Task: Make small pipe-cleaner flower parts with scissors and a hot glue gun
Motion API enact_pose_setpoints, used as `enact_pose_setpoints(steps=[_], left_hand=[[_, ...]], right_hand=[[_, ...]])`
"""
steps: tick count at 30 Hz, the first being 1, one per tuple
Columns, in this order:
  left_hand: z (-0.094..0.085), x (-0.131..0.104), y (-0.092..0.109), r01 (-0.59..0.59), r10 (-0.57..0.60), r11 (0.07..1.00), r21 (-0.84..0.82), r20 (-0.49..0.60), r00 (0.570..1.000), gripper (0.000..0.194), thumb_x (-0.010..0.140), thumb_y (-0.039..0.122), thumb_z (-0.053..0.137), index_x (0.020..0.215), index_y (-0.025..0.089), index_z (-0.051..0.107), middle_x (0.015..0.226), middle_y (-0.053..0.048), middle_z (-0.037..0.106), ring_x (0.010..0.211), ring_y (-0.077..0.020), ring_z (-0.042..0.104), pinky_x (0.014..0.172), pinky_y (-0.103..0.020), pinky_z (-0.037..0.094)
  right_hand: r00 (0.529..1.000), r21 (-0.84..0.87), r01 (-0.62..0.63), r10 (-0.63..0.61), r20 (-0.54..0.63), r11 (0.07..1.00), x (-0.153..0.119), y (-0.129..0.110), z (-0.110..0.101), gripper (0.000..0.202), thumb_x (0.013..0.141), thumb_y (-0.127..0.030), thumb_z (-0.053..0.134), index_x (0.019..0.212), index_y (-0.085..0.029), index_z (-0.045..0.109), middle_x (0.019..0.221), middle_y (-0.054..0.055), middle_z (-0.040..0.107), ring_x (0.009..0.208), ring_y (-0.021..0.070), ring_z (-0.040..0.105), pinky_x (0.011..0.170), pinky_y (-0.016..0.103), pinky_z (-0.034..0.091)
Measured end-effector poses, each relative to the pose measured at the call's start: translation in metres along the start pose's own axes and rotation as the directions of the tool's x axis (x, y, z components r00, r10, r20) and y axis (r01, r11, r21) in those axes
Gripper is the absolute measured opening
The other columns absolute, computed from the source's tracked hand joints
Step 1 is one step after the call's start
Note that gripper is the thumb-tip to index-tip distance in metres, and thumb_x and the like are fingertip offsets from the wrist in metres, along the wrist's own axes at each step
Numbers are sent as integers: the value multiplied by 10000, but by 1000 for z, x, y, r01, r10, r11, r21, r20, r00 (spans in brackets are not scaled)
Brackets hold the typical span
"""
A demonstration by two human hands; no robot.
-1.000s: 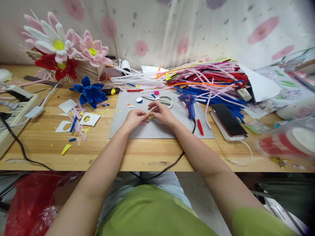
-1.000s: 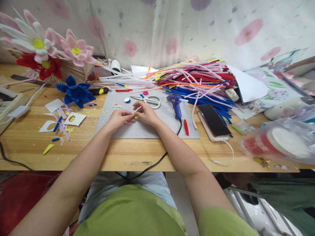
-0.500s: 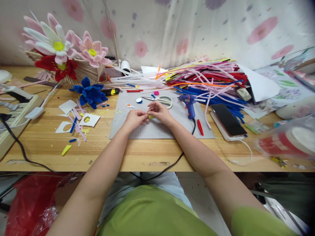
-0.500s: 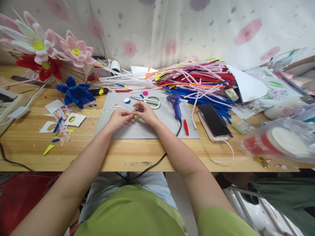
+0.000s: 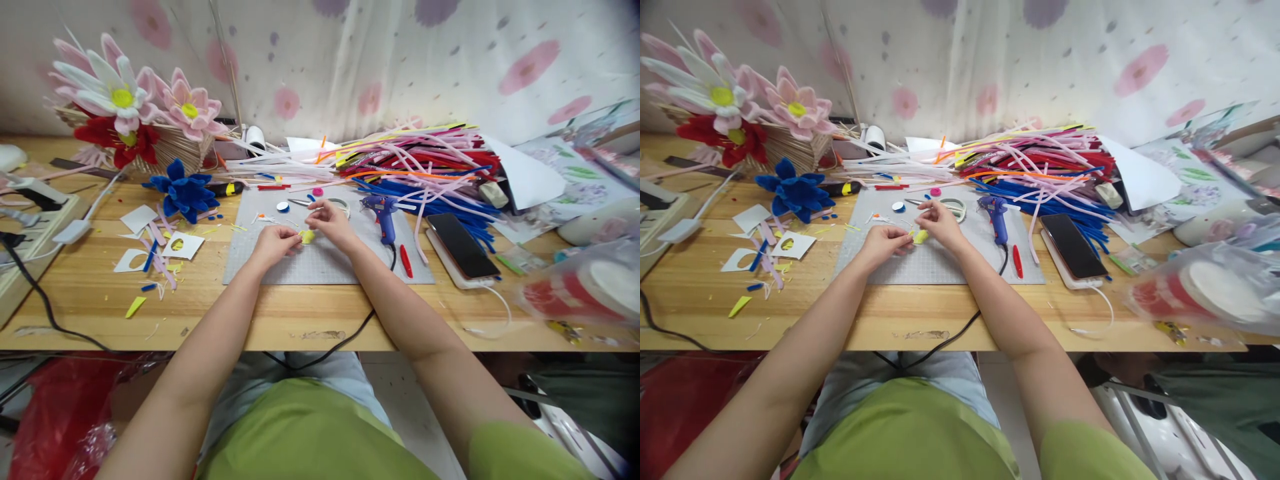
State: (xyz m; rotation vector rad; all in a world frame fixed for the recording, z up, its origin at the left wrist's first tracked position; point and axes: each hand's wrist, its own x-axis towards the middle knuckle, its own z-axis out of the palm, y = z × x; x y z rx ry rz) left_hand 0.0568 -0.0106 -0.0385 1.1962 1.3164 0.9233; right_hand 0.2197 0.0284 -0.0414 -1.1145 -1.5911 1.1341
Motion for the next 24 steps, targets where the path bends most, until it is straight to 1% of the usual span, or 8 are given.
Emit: enact_pose_setpoints(steps=[3,5,7,10,13,16,18,24], left_hand=[[-1,1,0,-15,14,1000,-20,-57,998,245,572,344,762,675,136,684,623,-61,671,583,-152,628,528,-245,462],[-2,1,2,-18,13,998,-53,-89,996,257,567,350,763,684,135,686,629,-58,673,598,-151,633,532,-238,463],[-4,0,5,-14,3,995,-98,-105,994,281,556,362,769,691,131,684,643,-59,677,632,-155,643,544,-235,468],[-5,-1,9,8,-22,988,-156,-86,996,323,528,375,788,699,124,678,680,-64,685,672,-163,652,572,-244,481],[-6,-2,11,36,-45,981,-188,-45,998,331,514,357,801,704,118,672,698,-69,687,669,-161,651,581,-252,487],[-5,-2,12,49,-58,977,-209,-41,997,311,522,328,801,699,113,665,694,-69,684,678,-162,653,581,-250,488],[-6,-2,12,53,-65,973,-226,-48,997,298,531,316,798,700,113,660,704,-69,686,686,-163,655,583,-251,493],[-10,1,10,4,-23,958,-287,-62,998,309,549,327,784,730,110,658,791,-85,702,724,-160,661,596,-246,505]], right_hand=[[985,-380,25,-88,-151,925,11,-4,-21,202,749,-250,536,942,-193,548,815,19,623,743,144,573,737,320,468],[983,-649,14,-128,-129,760,21,-6,-34,191,761,-194,516,936,-171,588,915,74,636,859,191,570,798,354,446],[994,-830,27,-100,-34,556,30,-8,-42,211,747,-139,524,935,-139,620,995,136,628,960,244,551,842,377,423],[996,-936,44,55,67,349,41,-6,-45,241,766,-123,518,972,-103,642,1022,193,613,976,285,553,834,383,415],[986,-959,62,131,101,275,46,-4,-42,243,793,-154,519,995,-102,644,1018,201,604,933,282,571,801,369,421],[986,-956,70,127,110,285,43,-9,-43,264,795,-191,549,1032,-108,631,1065,201,579,924,270,576,788,350,419],[987,-937,43,130,93,346,38,-17,-48,267,797,-206,553,1036,-115,627,1083,192,572,907,255,578,777,338,416],[977,-698,-87,197,79,711,4,-40,-61,234,720,-322,619,893,-165,606,832,46,642,716,158,554,646,263,401]])
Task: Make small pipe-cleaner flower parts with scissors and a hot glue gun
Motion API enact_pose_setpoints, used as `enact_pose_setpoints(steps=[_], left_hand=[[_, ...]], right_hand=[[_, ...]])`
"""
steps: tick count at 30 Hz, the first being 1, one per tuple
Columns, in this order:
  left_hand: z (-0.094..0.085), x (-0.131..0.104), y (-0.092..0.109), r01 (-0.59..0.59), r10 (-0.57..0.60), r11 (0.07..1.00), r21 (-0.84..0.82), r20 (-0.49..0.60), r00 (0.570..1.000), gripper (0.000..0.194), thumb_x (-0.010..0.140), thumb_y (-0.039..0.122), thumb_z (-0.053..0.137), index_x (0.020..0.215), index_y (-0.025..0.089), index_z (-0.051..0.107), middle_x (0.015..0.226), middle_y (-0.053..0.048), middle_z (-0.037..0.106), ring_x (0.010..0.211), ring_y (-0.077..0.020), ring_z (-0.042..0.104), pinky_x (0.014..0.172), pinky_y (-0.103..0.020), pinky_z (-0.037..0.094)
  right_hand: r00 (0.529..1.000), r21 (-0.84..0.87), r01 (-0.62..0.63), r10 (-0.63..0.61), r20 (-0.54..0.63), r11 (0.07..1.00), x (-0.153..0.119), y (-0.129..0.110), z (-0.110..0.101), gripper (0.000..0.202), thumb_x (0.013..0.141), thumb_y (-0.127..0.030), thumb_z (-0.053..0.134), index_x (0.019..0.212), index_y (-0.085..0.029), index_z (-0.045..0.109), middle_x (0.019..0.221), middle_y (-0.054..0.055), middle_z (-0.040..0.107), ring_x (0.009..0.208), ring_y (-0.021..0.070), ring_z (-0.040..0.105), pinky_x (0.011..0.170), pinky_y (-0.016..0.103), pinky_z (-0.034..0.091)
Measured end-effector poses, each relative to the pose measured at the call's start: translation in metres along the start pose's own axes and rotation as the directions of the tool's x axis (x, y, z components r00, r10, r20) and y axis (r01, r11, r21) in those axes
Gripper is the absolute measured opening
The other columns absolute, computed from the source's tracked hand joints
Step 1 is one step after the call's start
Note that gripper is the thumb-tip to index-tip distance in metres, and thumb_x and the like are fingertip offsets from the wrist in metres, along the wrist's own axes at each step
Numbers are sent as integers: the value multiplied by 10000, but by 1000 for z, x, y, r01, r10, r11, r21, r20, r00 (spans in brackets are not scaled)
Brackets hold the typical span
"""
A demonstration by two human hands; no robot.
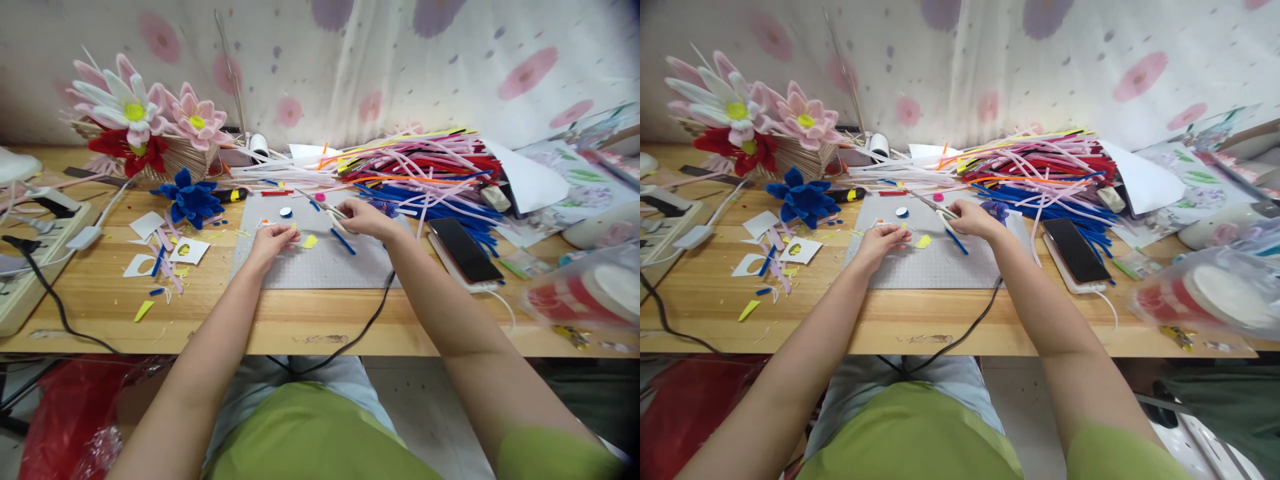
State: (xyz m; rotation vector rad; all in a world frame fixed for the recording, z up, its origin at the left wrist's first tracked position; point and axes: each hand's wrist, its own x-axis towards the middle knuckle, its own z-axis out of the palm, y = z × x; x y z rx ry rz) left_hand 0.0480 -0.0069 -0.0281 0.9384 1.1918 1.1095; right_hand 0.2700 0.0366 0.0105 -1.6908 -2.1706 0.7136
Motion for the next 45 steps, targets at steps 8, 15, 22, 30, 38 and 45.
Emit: enact_pose_setpoints(steps=[8,15,22,30,38,45], left_hand=[[-2,3,-2,-66,67,997,-40,24,997,338,526,348,787,738,120,653,787,-80,704,752,-189,672,597,-258,512],[-3,2,-2,-64,65,998,-11,69,996,342,502,349,793,727,127,660,757,-74,703,746,-203,673,622,-288,525],[-1,-3,3,-1,3,1000,-30,70,998,257,534,273,774,706,112,671,731,-77,697,698,-186,672,583,-254,518],[3,-3,3,54,-53,998,-45,27,998,184,600,224,740,721,105,669,740,-84,698,702,-180,676,578,-250,530],[0,-2,1,69,-65,997,-42,82,994,176,603,206,745,728,104,673,732,-82,703,724,-177,681,573,-228,533],[-2,-1,-1,69,-68,998,-7,103,992,218,594,241,759,744,108,674,768,-88,711,755,-191,686,599,-248,542]], right_hand=[[993,-84,115,-117,-23,990,-35,3,21,488,666,-543,625,960,-166,530,938,75,618,794,180,540,654,260,370],[967,-184,184,-144,210,966,-33,-10,22,475,722,-637,513,874,-188,539,782,33,596,666,144,483,591,243,306],[909,90,110,-137,394,990,-26,-14,18,482,684,-658,542,734,-180,504,644,-15,518,588,104,445,552,231,310],[859,211,32,-134,493,977,-19,-11,12,508,645,-673,581,678,-179,467,567,-41,460,516,81,413,506,233,310],[841,188,26,-123,527,982,-15,-12,7,526,634,-684,591,625,-179,443,524,-45,439,474,68,378,469,228,282],[826,188,31,-131,548,982,-15,-12,6,526,650,-685,574,622,-178,435,507,-50,428,464,62,360,469,226,269]])
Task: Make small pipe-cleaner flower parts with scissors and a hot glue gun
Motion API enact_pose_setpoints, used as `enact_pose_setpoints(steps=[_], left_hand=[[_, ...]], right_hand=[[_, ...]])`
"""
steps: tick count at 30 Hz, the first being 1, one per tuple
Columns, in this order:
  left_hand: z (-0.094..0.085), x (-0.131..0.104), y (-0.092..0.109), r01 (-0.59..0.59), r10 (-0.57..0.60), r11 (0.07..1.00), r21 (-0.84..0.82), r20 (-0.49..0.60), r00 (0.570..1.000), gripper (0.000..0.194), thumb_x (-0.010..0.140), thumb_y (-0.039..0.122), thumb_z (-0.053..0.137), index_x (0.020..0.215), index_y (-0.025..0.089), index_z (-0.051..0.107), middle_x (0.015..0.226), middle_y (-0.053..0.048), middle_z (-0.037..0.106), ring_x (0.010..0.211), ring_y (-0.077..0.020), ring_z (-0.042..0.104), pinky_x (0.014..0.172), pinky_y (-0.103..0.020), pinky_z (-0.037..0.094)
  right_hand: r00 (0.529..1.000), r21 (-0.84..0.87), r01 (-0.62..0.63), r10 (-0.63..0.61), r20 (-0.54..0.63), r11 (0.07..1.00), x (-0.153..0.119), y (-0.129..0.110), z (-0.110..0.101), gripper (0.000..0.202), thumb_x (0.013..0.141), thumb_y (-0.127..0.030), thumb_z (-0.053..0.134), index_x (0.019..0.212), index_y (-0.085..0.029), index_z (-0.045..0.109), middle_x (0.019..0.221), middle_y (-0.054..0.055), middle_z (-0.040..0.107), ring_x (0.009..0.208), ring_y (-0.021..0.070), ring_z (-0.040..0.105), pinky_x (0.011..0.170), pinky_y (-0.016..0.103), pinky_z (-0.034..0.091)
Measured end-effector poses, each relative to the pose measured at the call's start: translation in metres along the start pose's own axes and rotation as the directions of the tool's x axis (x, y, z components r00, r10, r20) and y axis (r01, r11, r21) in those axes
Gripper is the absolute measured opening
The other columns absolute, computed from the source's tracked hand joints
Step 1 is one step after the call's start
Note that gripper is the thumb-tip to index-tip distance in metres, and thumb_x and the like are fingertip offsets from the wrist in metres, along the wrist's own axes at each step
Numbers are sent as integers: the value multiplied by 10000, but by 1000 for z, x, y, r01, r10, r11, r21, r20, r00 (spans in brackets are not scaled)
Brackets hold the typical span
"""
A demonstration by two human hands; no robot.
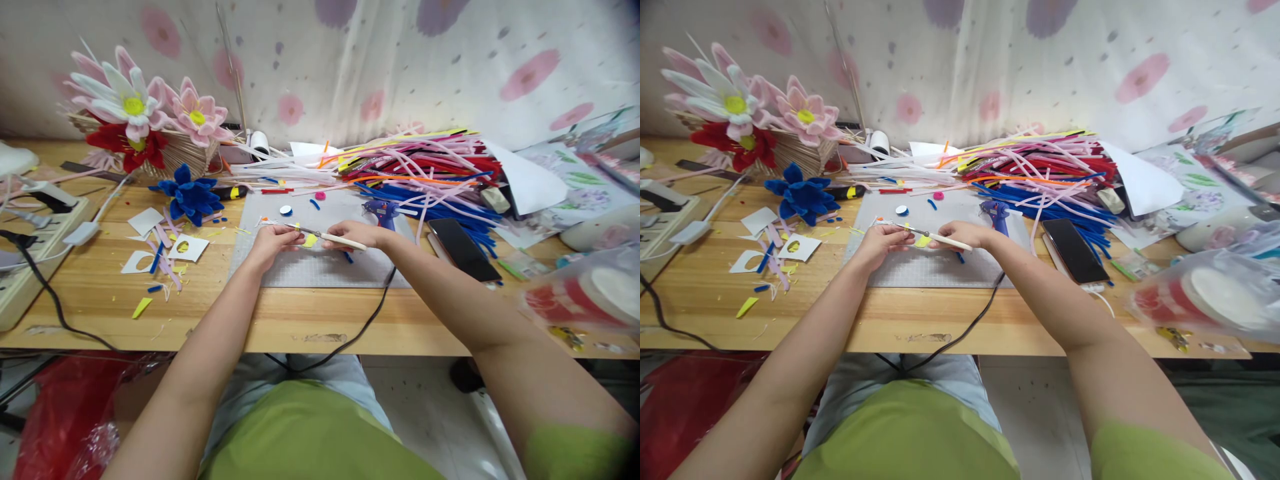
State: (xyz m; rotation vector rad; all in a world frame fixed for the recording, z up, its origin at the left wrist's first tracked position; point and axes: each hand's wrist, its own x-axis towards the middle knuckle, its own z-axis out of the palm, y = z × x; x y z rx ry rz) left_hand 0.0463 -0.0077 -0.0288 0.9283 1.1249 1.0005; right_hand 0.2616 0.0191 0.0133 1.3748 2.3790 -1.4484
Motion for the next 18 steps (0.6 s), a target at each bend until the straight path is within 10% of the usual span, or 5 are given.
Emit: enact_pose_setpoints(steps=[18], left_hand=[[0,0,3,18,-17,1000,20,-25,1000,166,598,209,746,705,112,665,751,-97,703,744,-211,684,668,-320,550]], right_hand=[[993,-122,34,-47,-108,992,-2,1,3,509,658,-677,553,632,-176,467,542,-53,415,532,78,368,530,237,221]])
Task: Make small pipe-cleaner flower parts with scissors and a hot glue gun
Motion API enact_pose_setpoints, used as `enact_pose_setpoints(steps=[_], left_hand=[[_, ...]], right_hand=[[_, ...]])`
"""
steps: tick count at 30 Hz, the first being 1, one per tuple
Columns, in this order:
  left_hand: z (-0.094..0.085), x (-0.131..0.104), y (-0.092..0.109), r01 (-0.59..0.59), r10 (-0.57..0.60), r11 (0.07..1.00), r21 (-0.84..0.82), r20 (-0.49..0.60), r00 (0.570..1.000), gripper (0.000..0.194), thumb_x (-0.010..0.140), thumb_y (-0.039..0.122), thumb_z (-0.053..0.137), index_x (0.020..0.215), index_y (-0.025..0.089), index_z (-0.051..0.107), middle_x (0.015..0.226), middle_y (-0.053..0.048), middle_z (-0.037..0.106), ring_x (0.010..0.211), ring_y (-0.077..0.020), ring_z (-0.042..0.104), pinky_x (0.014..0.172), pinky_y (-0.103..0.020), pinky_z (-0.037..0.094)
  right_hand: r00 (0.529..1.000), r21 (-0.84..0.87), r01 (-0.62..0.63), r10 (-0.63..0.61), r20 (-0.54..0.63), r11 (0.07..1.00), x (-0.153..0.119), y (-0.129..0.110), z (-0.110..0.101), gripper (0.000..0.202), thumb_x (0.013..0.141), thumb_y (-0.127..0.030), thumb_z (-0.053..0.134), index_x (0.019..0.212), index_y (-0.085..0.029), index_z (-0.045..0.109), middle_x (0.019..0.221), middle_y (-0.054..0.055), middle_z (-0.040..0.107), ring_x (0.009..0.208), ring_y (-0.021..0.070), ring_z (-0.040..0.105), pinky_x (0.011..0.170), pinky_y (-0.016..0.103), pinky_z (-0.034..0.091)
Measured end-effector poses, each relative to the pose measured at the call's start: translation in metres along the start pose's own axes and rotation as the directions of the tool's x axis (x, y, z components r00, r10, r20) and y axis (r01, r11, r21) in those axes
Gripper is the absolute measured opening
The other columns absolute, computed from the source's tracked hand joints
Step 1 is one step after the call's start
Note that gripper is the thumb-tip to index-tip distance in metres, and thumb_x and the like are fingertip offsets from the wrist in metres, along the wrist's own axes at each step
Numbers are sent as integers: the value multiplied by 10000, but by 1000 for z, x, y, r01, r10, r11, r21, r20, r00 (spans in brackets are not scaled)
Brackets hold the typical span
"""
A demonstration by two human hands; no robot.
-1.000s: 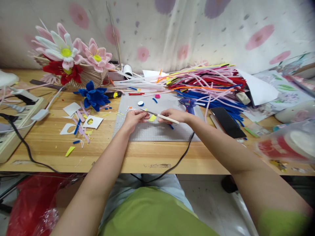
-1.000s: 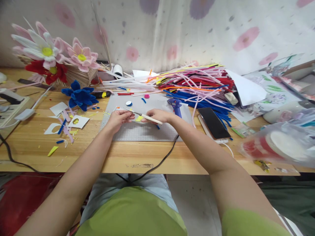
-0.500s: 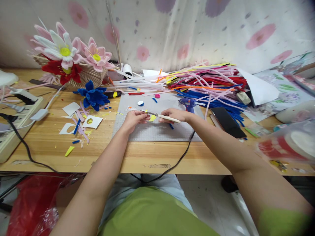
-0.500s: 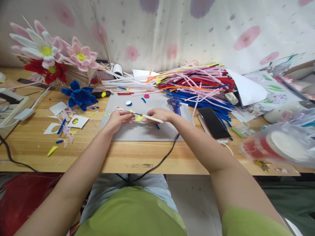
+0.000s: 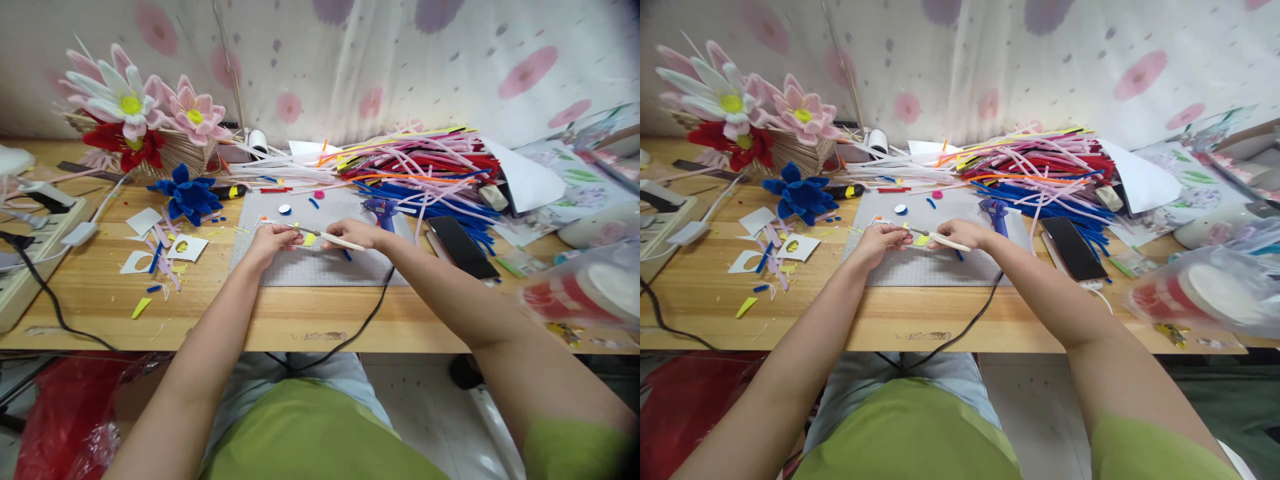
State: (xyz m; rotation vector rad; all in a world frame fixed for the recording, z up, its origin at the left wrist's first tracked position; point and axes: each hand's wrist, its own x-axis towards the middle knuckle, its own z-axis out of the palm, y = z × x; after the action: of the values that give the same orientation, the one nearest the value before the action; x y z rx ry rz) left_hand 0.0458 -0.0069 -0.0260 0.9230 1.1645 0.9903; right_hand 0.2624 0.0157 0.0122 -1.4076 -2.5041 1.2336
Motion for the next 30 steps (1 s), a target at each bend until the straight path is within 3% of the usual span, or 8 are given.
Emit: enact_pose_setpoints(steps=[7,11,13,18,24,30], left_hand=[[0,-1,2,-27,27,1000,-15,-35,999,221,571,235,773,697,103,649,729,-97,701,719,-201,682,634,-298,539],[-2,-1,2,-59,58,998,-31,-41,997,250,567,262,776,717,109,646,770,-98,705,750,-198,683,636,-280,528],[-3,0,2,-76,74,996,-45,-53,996,247,577,263,767,726,112,642,786,-96,705,762,-194,683,642,-276,526],[-6,2,2,-139,130,988,-66,-130,983,239,599,259,748,747,118,623,832,-100,708,779,-185,685,663,-279,527],[-10,7,3,-261,220,962,-78,-339,915,223,609,249,721,748,126,597,786,-73,702,735,-160,679,615,-244,513],[-13,7,6,-267,217,960,-79,-392,894,191,607,246,693,708,137,574,713,-47,682,686,-145,668,607,-239,513]], right_hand=[[994,49,-28,33,-104,998,-3,-3,-2,537,620,-703,563,636,-170,498,504,-53,407,511,78,366,528,238,231],[976,126,-90,113,-185,988,-3,-1,-4,551,623,-719,550,679,-173,507,517,-40,450,505,87,397,525,237,267],[949,89,-135,155,-275,987,-2,3,-3,543,647,-715,533,690,-174,515,561,-18,497,534,100,426,532,238,277],[824,-72,-330,251,-507,941,6,15,1,442,709,-599,557,829,-174,582,840,64,630,715,161,518,579,245,305],[906,-150,-274,202,-372,950,13,18,-2,265,738,-418,562,858,-182,571,912,71,647,763,169,548,611,246,340],[817,-114,-367,261,-514,923,17,6,-8,342,782,-424,525,1019,-179,492,947,100,642,785,206,567,632,270,347]])
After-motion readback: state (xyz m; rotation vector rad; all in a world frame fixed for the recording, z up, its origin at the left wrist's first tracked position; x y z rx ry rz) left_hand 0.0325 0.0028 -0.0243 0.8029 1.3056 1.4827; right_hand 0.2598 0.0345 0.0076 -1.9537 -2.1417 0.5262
